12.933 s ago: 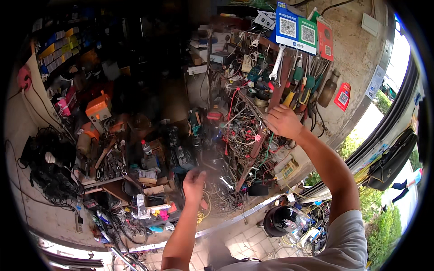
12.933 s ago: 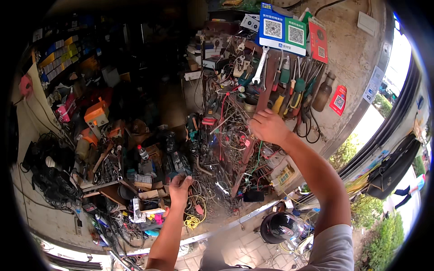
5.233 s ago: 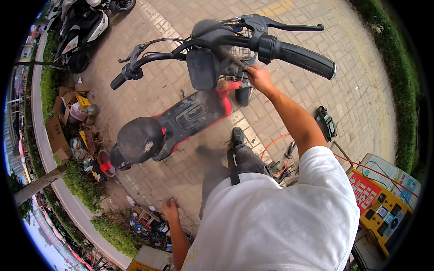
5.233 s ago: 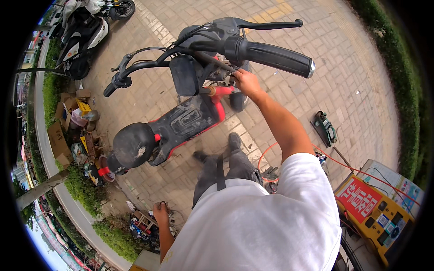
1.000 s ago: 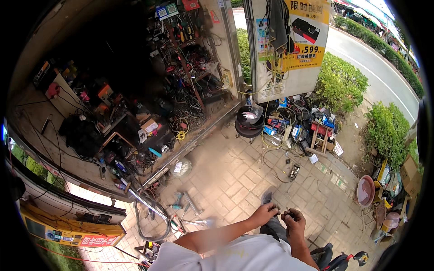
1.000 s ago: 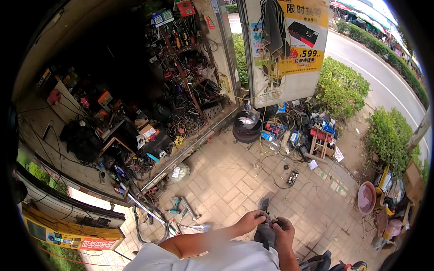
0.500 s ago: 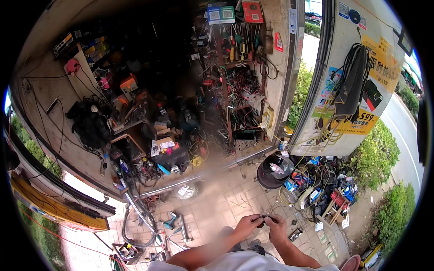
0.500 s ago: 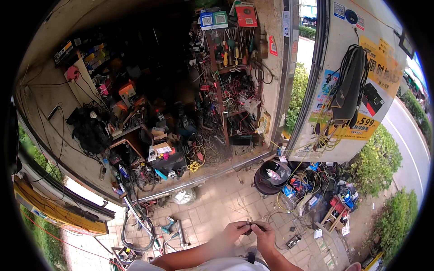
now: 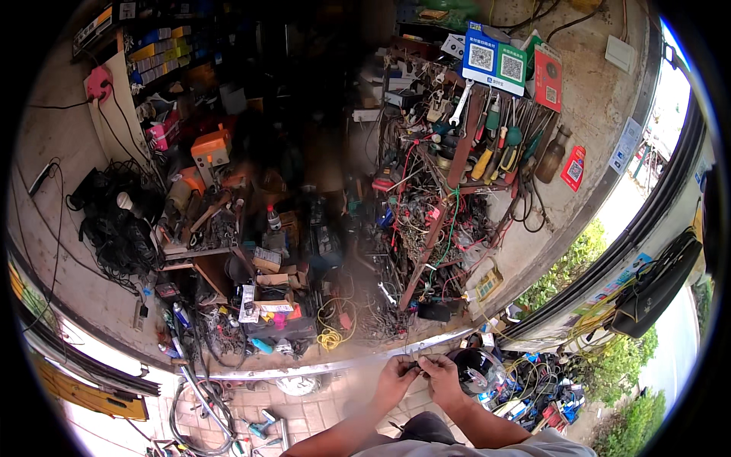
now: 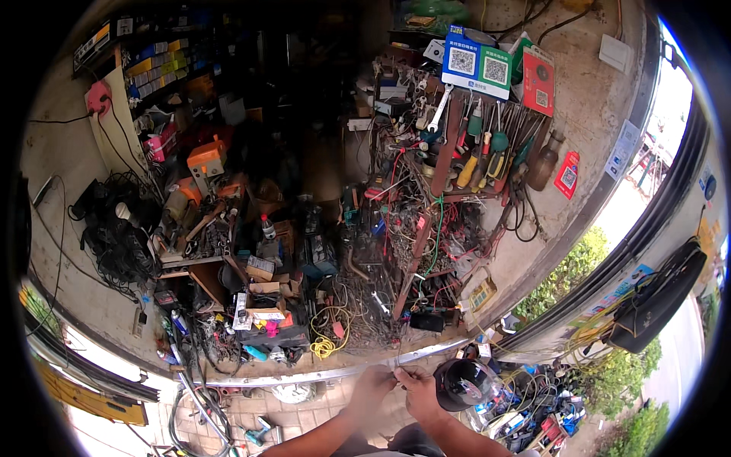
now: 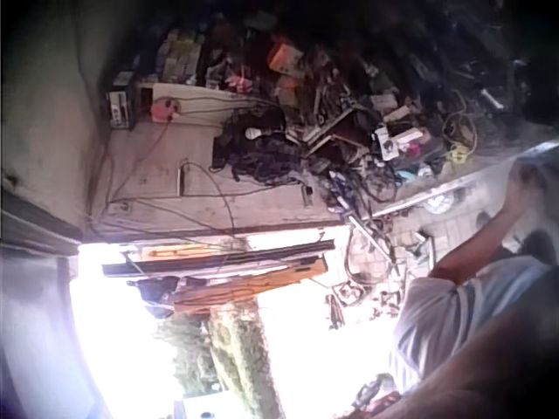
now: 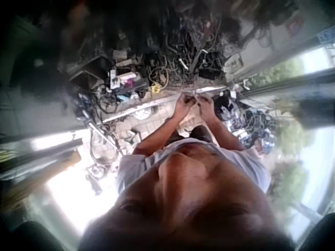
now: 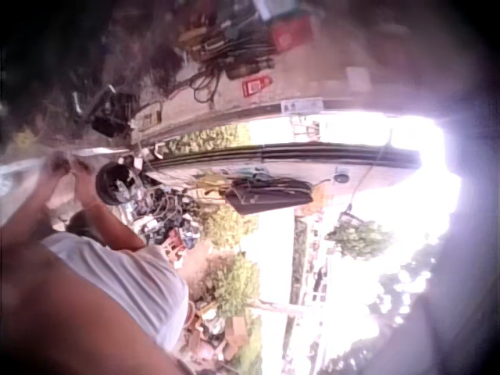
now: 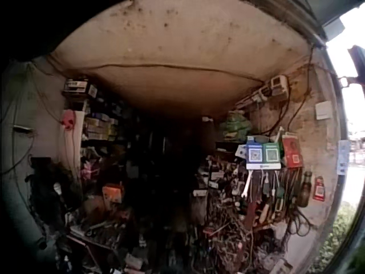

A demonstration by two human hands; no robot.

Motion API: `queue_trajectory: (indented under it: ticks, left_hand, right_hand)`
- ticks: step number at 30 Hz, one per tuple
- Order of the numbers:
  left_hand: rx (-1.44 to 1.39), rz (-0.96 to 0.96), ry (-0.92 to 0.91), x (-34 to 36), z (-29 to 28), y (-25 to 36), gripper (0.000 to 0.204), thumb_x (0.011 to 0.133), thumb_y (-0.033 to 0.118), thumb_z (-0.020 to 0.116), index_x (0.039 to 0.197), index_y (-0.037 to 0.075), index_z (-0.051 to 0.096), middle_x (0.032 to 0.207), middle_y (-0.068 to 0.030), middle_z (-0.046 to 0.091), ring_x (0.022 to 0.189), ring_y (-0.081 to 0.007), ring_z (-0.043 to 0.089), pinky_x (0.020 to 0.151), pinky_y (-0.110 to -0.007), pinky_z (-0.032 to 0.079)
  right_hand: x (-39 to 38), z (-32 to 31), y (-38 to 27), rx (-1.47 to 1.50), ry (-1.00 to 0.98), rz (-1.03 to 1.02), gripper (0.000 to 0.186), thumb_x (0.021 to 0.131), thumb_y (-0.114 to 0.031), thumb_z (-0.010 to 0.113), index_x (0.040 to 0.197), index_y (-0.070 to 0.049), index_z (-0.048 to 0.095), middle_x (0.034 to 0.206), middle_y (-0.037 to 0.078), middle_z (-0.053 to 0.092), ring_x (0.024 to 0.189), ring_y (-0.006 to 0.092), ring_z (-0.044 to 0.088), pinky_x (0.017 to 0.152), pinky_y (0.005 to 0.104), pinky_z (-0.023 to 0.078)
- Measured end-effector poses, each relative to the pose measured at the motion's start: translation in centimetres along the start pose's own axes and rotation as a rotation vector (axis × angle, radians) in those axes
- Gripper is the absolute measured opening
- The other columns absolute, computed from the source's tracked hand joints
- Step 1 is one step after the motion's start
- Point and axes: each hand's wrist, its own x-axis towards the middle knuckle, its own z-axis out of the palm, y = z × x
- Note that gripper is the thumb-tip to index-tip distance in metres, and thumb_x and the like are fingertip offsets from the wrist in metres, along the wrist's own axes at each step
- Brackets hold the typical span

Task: The person uses a power drill to work on the rear wheel of a red electric scooter. They then walk to a cluttered workbench, search through a collection of keys, and return to the scooter to test the ignition with several different keys.

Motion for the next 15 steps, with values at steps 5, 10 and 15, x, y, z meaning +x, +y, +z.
queue_trajectory:
  ticks: [5, 10, 15]
  left_hand:
    - [-0.112, -0.096, 0.076, 10.4, -1.1, 3.4, 0.023, 0.086, 0.009, 0.063, 0.105, -0.002, 0.056, 0.089, -0.0061, 0.063, 0.078, -0.0106, 0.057, 0.068, -0.025, 0.046]
    - [-0.258, -0.073, 0.223, 17.7, -3.5, 3.8, 0.011, 0.085, 0.001, 0.06, 0.096, 0.0, 0.057, 0.093, -0.0047, 0.064, 0.084, -0.0093, 0.059, 0.075, -0.023, 0.047]
    - [-0.352, 0.0, 0.257, 26.2, -7.7, 6.5, 0.021, 0.082, -0.004, 0.063, 0.1, 0.001, 0.054, 0.092, -0.0058, 0.064, 0.083, -0.0097, 0.059, 0.076, -0.024, 0.049]
  right_hand:
    - [11.1, 2.6, -3.0, -0.089, -0.209, -0.137, 0.01, 0.083, -0.01, 0.067, 0.088, -0.001, 0.065, 0.077, 0.001, 0.062, 0.069, 0.0067, 0.054, 0.062, 0.02, 0.042]
    - [20.3, 5.2, -11.7, -0.68, -0.28, -0.603, 0.019, 0.08, -0.011, 0.071, 0.094, -0.001, 0.065, 0.084, 0.004, 0.063, 0.076, 0.0122, 0.058, 0.069, 0.027, 0.045]
    - [27.6, 10.7, -28.3, -1.46, -0.296, -1.704, 0.021, 0.068, -0.015, 0.075, 0.084, -0.008, 0.064, 0.08, 0.002, 0.058, 0.072, 0.0207, 0.054, 0.067, 0.0339, 0.042]
